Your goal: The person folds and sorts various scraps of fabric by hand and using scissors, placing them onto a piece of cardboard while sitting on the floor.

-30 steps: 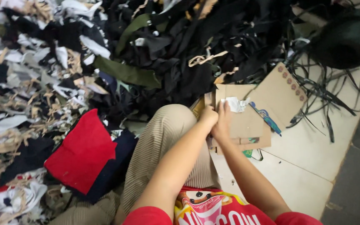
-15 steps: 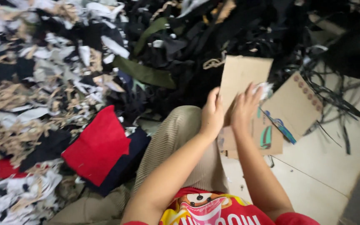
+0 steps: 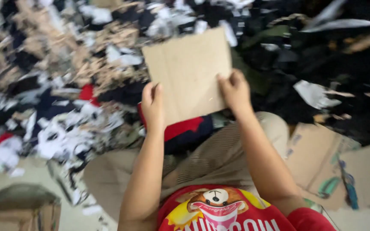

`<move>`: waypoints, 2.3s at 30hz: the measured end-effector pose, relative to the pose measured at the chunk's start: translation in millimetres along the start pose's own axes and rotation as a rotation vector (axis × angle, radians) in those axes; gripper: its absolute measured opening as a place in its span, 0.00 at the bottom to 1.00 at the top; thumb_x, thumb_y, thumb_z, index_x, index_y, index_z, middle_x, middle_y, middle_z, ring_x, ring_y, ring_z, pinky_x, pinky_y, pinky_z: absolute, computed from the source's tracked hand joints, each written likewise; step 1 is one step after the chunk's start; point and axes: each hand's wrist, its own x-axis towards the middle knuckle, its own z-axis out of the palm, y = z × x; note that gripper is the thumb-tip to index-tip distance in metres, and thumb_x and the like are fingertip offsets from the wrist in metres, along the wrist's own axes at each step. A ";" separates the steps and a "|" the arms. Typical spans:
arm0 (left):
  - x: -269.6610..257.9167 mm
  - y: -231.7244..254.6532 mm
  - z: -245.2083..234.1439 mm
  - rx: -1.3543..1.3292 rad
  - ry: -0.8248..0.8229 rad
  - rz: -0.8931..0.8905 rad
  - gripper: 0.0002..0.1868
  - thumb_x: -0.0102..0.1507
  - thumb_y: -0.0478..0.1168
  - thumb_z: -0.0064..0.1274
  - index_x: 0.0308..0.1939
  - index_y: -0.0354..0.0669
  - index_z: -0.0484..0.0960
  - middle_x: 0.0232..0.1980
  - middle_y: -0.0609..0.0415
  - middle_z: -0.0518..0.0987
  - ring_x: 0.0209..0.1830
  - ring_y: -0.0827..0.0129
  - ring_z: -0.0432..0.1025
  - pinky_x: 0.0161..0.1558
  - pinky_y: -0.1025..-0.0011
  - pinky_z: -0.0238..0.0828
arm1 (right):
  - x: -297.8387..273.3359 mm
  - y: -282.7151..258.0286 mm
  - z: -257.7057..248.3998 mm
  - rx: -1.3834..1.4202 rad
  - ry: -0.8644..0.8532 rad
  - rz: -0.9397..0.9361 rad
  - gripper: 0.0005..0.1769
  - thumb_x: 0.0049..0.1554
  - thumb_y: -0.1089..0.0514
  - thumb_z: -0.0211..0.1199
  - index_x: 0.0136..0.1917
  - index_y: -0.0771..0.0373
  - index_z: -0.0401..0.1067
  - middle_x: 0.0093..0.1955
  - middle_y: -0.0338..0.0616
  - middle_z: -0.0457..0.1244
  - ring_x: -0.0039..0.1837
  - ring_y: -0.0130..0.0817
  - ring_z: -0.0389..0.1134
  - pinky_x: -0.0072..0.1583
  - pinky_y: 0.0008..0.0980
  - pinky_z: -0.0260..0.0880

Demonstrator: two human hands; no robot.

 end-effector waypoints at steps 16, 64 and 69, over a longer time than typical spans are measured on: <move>-21.8 -151.5 -84.0 0.374 -0.256 -0.391 0.30 0.69 0.61 0.49 0.64 0.43 0.75 0.61 0.48 0.79 0.63 0.58 0.73 0.58 0.61 0.75 | -75.0 53.7 90.6 -0.288 -0.522 0.430 0.37 0.56 0.42 0.68 0.71 0.65 0.67 0.66 0.63 0.65 0.70 0.58 0.64 0.68 0.58 0.65; 33.9 -94.8 -75.5 0.592 -0.098 0.425 0.26 0.65 0.33 0.49 0.68 0.29 0.70 0.70 0.30 0.68 0.71 0.38 0.63 0.70 0.46 0.56 | -40.8 -57.6 185.3 -0.813 -0.409 -0.366 0.33 0.54 0.40 0.61 0.73 0.37 0.64 0.71 0.31 0.55 0.72 0.39 0.59 0.68 0.45 0.55; 109.6 -88.5 -121.3 0.615 -0.117 -0.147 0.26 0.73 0.38 0.36 0.76 0.37 0.60 0.79 0.43 0.57 0.79 0.52 0.53 0.73 0.59 0.57 | -22.2 -92.2 290.8 -0.631 -0.546 -0.705 0.26 0.52 0.53 0.67 0.65 0.43 0.74 0.66 0.38 0.64 0.68 0.40 0.67 0.64 0.40 0.66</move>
